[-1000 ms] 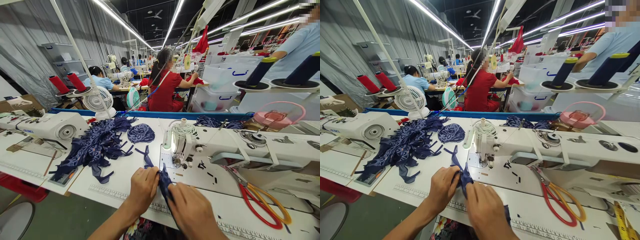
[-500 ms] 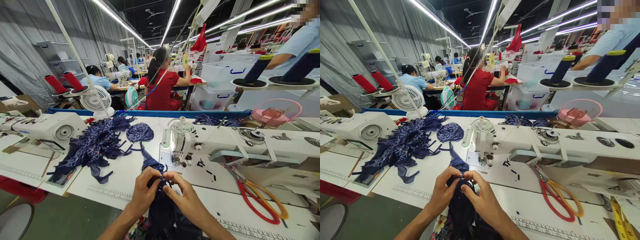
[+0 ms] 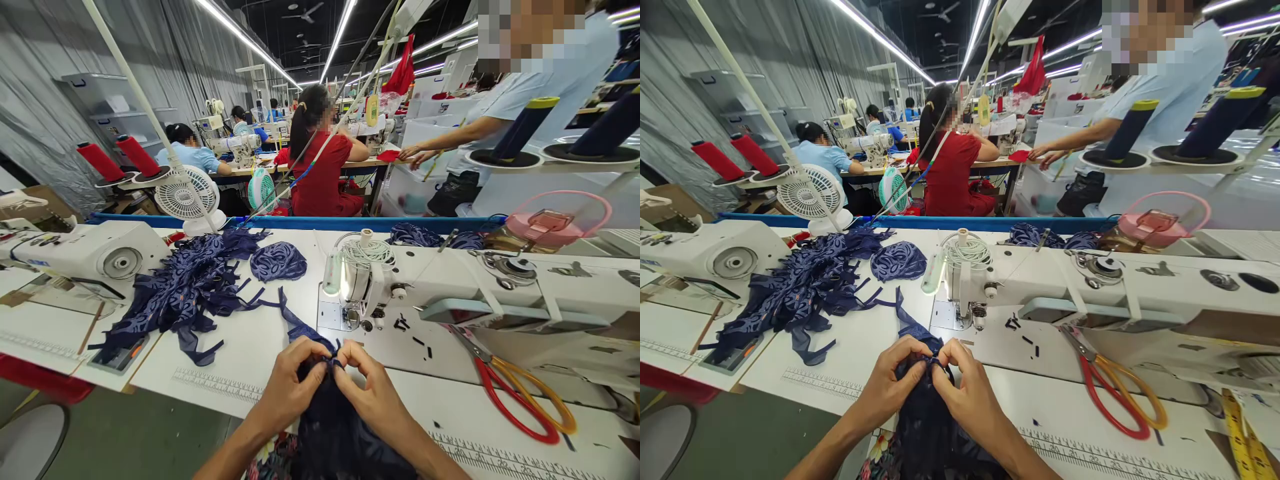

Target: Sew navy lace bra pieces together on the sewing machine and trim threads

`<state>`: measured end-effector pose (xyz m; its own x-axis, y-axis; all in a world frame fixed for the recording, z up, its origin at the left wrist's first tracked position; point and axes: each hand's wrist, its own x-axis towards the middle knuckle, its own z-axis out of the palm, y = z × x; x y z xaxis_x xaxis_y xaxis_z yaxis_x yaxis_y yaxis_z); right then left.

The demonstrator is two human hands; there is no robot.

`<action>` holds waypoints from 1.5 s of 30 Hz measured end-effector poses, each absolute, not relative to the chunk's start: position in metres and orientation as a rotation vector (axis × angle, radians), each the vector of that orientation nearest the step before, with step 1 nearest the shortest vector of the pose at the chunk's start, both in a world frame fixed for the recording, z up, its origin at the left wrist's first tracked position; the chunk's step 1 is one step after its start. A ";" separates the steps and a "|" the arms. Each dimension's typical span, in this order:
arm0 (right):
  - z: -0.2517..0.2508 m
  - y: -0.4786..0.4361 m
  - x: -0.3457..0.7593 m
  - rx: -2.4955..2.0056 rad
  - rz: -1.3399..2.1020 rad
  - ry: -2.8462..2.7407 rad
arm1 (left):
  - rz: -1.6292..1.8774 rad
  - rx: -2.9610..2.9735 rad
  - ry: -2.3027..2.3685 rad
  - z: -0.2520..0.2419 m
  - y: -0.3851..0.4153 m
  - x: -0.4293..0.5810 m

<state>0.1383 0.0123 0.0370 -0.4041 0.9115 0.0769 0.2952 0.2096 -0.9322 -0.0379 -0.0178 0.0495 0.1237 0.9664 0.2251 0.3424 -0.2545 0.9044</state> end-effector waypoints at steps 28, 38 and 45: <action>0.038 -0.007 0.155 -1.137 1.386 -1.981 | 1.266 1.976 1.413 0.035 -0.022 -0.042; 0.030 0.001 0.137 -1.087 1.411 -1.668 | 1.178 2.127 1.398 0.040 -0.023 -0.044; 0.040 0.007 0.132 -1.026 1.321 -1.567 | 0.922 2.386 1.454 0.072 -0.018 -0.053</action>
<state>0.1317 0.0072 0.0402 -0.3277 0.9409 0.0856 0.0753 0.1163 -0.9904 -0.0531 -0.0184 0.0718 0.3220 0.8555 0.4056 0.7316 -0.4967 0.4669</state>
